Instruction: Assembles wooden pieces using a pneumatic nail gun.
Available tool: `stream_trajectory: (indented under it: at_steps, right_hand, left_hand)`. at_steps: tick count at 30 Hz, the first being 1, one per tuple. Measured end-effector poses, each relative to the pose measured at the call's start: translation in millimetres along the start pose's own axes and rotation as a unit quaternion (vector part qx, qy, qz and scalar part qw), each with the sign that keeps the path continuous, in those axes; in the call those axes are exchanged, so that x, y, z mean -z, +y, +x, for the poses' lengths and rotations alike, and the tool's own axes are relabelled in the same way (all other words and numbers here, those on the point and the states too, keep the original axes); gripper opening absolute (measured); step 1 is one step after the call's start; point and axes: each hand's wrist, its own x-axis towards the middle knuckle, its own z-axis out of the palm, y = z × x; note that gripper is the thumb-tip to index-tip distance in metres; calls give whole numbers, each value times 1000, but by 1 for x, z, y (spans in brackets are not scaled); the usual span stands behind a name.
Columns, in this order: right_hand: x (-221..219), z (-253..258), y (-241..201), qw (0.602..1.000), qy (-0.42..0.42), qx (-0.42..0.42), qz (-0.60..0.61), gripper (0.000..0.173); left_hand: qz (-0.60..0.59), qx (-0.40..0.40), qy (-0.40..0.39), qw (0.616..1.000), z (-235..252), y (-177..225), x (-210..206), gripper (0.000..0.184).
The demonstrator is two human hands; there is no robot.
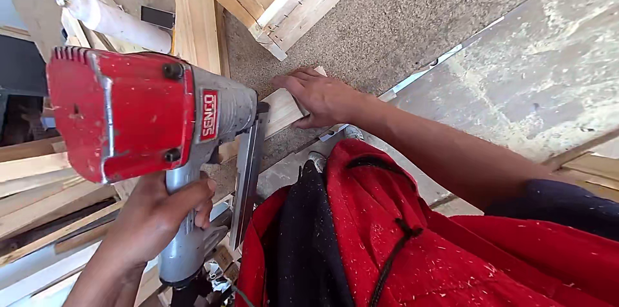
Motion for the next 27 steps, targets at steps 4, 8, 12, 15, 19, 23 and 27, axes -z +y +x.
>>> stream_trajectory:
  at_steps: [4,8,12,15,19,23,27]
  right_hand:
    - [1,1,-1,1000,3,-11,-5,107]
    - [1,0,-1,1000,-3,-12,4,115]
    - [0,2,1,1000,-4,-4,-15,115]
    - [-1,4,1,999,-7,-8,-32,109]
    - [-4,-14,-12,992,79,75,-62,83]
    - [-6,-65,-43,937,162,178,-252,28]
    - [0,-108,-56,899,205,218,-320,32]
  left_hand:
    - [-4,-18,-13,1000,-14,1,4,29]
    - [-12,-5,-46,999,-11,-9,-1,20]
    - [19,-12,3,1000,-22,-16,-11,22]
    - [64,-39,101,992,-39,-51,-7,18]
    - [109,-67,260,957,-57,-121,21,35]
    - [159,-39,335,928,-50,-180,48,53]
    - [146,22,366,919,-18,-212,45,61]
